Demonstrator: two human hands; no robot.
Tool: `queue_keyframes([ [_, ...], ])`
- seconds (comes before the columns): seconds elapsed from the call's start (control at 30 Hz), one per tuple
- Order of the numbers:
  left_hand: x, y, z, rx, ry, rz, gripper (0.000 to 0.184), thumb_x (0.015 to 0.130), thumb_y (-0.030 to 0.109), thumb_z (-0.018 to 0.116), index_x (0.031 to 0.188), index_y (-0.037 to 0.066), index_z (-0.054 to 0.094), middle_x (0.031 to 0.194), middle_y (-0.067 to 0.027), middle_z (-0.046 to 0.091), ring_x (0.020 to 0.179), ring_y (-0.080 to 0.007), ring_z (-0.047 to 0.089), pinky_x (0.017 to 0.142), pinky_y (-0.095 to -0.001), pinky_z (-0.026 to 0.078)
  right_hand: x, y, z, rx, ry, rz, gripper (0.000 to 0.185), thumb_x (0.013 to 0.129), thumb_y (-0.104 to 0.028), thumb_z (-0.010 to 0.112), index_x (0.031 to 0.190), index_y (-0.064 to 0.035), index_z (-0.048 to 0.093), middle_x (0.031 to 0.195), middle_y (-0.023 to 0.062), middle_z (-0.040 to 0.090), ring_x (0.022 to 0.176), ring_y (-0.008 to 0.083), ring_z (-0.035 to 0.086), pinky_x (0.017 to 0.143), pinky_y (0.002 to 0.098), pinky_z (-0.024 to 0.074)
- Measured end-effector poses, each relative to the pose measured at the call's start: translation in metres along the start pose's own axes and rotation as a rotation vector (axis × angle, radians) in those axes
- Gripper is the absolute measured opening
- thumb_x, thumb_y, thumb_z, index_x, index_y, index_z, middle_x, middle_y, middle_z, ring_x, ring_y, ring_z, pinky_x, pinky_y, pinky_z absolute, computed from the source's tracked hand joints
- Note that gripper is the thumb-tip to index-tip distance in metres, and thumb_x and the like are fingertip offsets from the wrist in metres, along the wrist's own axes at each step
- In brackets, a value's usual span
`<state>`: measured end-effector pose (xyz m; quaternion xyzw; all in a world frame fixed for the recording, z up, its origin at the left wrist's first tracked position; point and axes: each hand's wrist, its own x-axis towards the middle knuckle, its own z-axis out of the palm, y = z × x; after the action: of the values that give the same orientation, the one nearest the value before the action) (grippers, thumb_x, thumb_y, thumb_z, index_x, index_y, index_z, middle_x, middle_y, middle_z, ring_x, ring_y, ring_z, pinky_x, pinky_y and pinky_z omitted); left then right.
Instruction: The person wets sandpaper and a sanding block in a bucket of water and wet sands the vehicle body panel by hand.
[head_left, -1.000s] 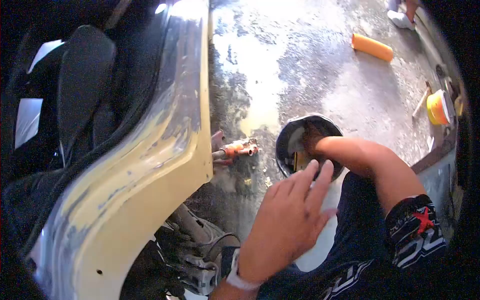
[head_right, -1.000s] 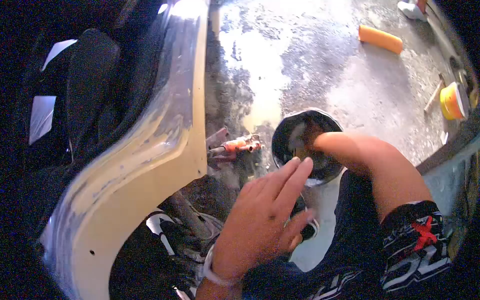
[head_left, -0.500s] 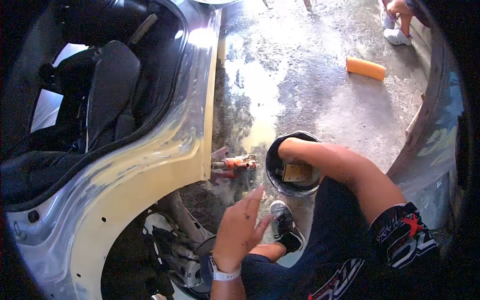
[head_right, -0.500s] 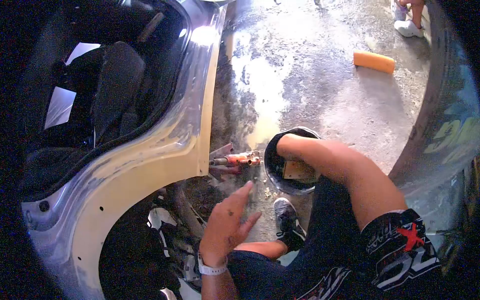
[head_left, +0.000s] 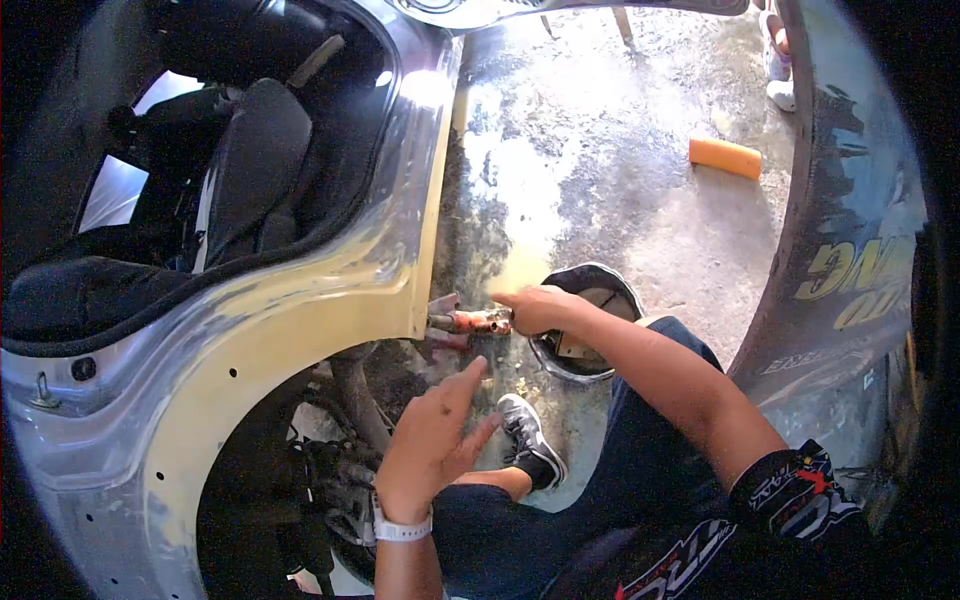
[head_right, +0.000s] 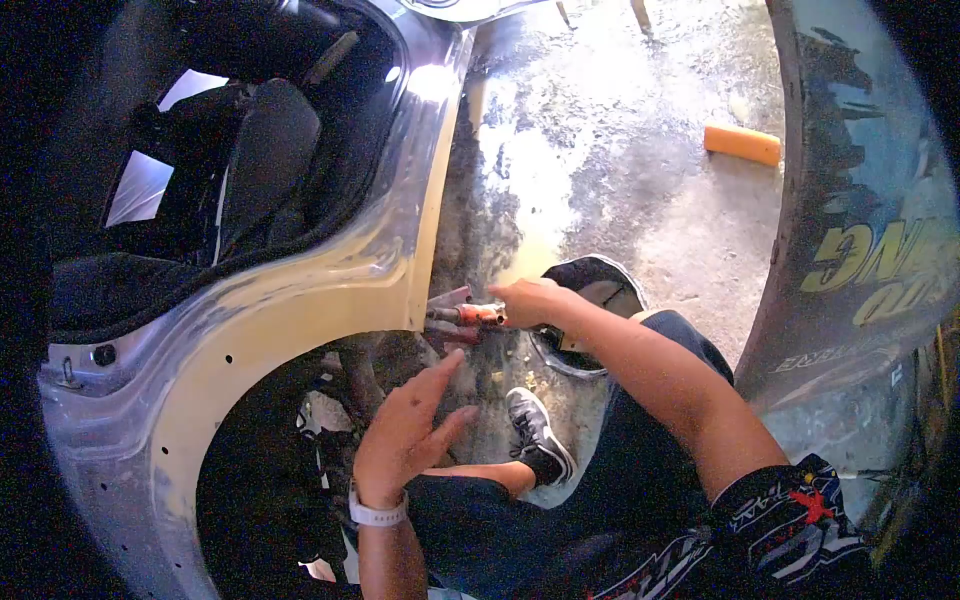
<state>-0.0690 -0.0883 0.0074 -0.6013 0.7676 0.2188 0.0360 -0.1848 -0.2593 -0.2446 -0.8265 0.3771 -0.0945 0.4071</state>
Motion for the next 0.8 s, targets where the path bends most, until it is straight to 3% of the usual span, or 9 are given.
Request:
queue_keyframes([
  [0.1, 0.01, -0.023, 0.012, 0.117, -0.028, 0.009, 0.063, 0.094, 0.028, 0.068, 0.147, 0.005, 0.045, 0.14, -0.0217, 0.057, 0.127, -0.0385, 0.057, 0.105, -0.0447, 0.046, 0.001, -0.038, -0.022, 0.011, 0.011, -0.018, 0.087, 0.086, -0.011, 0.053, 0.163, -0.0223, 0.013, 0.091, 0.0215, 0.071, 0.085, 0.0371, 0.069, 0.071, 0.0477, 0.0521],
  [0.2, 0.021, -0.052, 0.022, 0.077, 0.031, 0.079, 0.062, 0.094, 0.03, 0.067, 0.146, 0.004, 0.046, 0.135, -0.022, 0.059, 0.121, -0.0396, 0.059, 0.1, -0.0454, 0.048, 0.016, -0.072, -0.04, 0.047, 0.006, -0.041, 0.091, 0.088, -0.012, 0.052, 0.164, -0.0252, 0.003, 0.096, 0.0205, 0.069, 0.084, 0.0359, 0.068, 0.067, 0.0464, 0.0507],
  [0.27, 0.027, -0.064, 0.027, 0.066, 0.111, 0.127, 0.061, 0.094, 0.031, 0.067, 0.143, 0.001, 0.047, 0.125, -0.023, 0.063, 0.109, -0.0411, 0.063, 0.089, -0.0471, 0.052, 0.046, -0.079, -0.033, -0.01, 0.083, -0.083, 0.096, 0.086, -0.013, 0.059, 0.164, -0.0258, 0.003, 0.097, 0.0212, 0.07, 0.083, 0.0346, 0.07, 0.068, 0.0462, 0.0533],
  [0.33, 0.03, -0.061, 0.027, 0.066, 0.101, 0.158, 0.063, 0.093, 0.031, 0.067, 0.144, 0.001, 0.046, 0.124, -0.023, 0.064, 0.108, -0.0406, 0.064, 0.089, -0.0472, 0.053, 0.066, -0.078, -0.029, -0.05, 0.142, -0.115, 0.098, 0.085, -0.012, 0.062, 0.164, -0.0259, 0.004, 0.101, 0.0221, 0.07, 0.085, 0.034, 0.071, 0.07, 0.0462, 0.0545],
  [0.5, 0.025, -0.032, 0.016, -0.026, 0.176, 0.319, 0.067, 0.093, 0.031, 0.066, 0.147, 0.002, 0.042, 0.117, -0.0211, 0.064, 0.103, -0.0389, 0.063, 0.087, -0.0464, 0.051, 0.072, -0.08, -0.014, 0.038, 0.126, -0.125, 0.094, 0.085, -0.007, 0.052, 0.164, -0.0259, 0.005, 0.119, 0.0238, 0.065, 0.096, 0.0374, 0.069, 0.079, 0.0479, 0.0533],
  [0.7, 0.01, -0.03, 0.021, 0.011, 0.078, 0.226, 0.064, 0.092, 0.029, 0.068, 0.145, 0.002, 0.043, 0.121, -0.0234, 0.063, 0.104, -0.0416, 0.064, 0.089, -0.0481, 0.051, 0.07, -0.078, -0.012, 0.065, 0.133, -0.177, 0.091, 0.085, -0.004, 0.046, 0.164, -0.0256, 0.006, 0.131, 0.0273, 0.06, 0.102, 0.043, 0.065, 0.089, 0.0513, 0.0489],
  [0.8, 0.008, -0.026, 0.028, 0.013, 0.102, 0.254, 0.064, 0.093, 0.03, 0.067, 0.145, 0.002, 0.043, 0.118, -0.0228, 0.064, 0.101, -0.0407, 0.064, 0.086, -0.0481, 0.052, 0.053, -0.07, -0.013, 0.084, 0.166, -0.248, 0.074, 0.086, -0.005, 0.048, 0.157, -0.0192, 0.031, 0.128, 0.0266, 0.062, 0.108, 0.0432, 0.063, 0.094, 0.0501, 0.0491],
])
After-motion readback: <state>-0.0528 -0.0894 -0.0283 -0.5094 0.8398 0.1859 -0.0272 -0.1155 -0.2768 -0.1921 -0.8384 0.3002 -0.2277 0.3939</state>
